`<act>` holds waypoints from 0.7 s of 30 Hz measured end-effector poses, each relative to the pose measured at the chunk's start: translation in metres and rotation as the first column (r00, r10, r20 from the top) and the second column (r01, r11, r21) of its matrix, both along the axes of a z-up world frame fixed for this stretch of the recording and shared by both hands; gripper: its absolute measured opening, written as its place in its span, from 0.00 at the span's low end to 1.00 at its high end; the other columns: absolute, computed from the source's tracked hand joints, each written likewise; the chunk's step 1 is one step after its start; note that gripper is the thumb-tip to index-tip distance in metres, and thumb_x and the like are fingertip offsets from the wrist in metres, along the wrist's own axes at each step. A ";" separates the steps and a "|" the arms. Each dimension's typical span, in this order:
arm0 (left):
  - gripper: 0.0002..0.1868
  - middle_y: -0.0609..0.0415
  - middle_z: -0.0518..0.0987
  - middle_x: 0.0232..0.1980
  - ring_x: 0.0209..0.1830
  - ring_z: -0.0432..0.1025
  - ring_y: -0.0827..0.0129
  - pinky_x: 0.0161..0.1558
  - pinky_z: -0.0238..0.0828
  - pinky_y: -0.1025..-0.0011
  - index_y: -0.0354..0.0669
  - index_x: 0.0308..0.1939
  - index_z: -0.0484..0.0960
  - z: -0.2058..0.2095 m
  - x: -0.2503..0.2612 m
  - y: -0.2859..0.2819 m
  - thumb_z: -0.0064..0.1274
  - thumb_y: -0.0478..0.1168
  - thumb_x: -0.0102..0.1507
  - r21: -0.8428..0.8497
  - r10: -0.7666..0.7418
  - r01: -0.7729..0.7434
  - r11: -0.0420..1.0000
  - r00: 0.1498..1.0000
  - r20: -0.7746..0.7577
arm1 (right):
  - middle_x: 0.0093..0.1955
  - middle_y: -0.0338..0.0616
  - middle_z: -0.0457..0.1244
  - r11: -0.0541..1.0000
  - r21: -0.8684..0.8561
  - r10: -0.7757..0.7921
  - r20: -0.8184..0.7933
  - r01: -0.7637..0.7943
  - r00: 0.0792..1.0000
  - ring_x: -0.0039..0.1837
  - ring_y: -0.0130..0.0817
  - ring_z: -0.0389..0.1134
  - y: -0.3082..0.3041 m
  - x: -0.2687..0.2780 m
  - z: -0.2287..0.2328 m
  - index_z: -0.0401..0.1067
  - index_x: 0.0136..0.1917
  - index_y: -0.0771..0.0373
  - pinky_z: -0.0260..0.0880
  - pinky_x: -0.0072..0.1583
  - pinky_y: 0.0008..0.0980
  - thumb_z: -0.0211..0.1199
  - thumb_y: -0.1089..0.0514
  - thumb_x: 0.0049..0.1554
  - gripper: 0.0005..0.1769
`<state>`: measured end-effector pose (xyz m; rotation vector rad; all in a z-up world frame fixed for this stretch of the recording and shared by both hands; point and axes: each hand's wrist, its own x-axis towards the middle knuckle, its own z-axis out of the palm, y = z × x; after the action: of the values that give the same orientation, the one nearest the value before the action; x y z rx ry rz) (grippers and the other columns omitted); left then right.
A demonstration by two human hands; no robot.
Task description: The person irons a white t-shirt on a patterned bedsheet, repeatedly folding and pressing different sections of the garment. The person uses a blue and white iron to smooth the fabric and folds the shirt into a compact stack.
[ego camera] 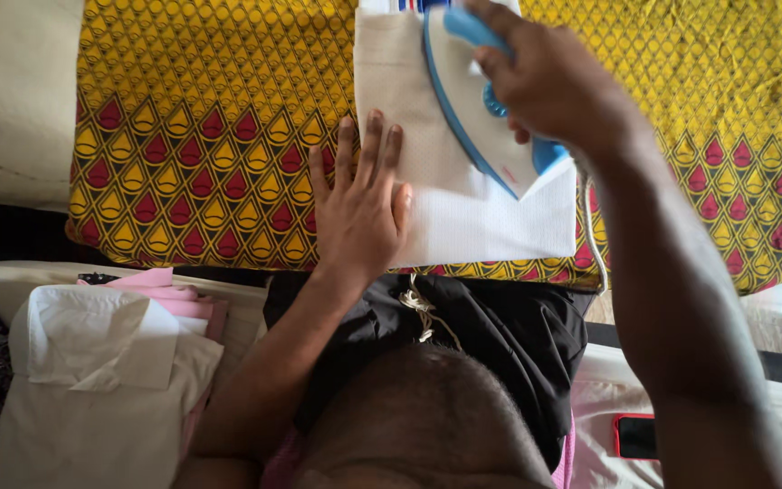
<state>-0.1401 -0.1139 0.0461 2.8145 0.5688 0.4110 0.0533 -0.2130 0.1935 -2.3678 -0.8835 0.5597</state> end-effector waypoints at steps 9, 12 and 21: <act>0.27 0.44 0.62 0.77 0.78 0.52 0.48 0.75 0.36 0.40 0.42 0.71 0.69 0.015 0.009 0.009 0.38 0.50 0.71 -0.007 -0.011 0.011 1.000 1.000 0.026 | 0.38 0.47 0.65 0.987 -0.143 -0.076 0.004 0.075 0.997 0.28 0.30 0.63 -0.017 0.020 0.001 0.56 0.82 0.46 0.69 0.38 0.34 0.49 0.49 0.67 0.30; 0.18 0.47 0.71 0.69 0.74 0.60 0.54 0.79 0.41 0.45 0.43 0.62 0.77 0.020 0.040 0.033 0.41 0.47 0.74 -0.119 -0.027 0.018 0.993 0.997 -0.073 | 0.38 0.46 0.63 0.971 -0.197 -0.137 -0.013 0.132 0.990 0.29 0.30 0.63 -0.021 0.033 0.010 0.52 0.83 0.46 0.68 0.38 0.35 0.50 0.49 0.67 0.33; 0.28 0.55 0.61 0.78 0.79 0.49 0.53 0.75 0.37 0.43 0.50 0.73 0.67 0.004 0.198 0.116 0.43 0.48 0.69 0.009 -0.230 0.230 0.973 0.973 0.016 | 0.36 0.44 0.62 0.993 -0.104 -0.061 -0.042 0.056 0.997 0.28 0.29 0.61 0.042 0.126 -0.017 0.65 0.73 0.61 0.67 0.36 0.36 0.51 0.47 0.67 0.26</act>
<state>0.0578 0.0018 0.0505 2.8366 0.2334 0.3901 0.1789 -0.1712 0.1764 -2.4544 -0.7799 0.6463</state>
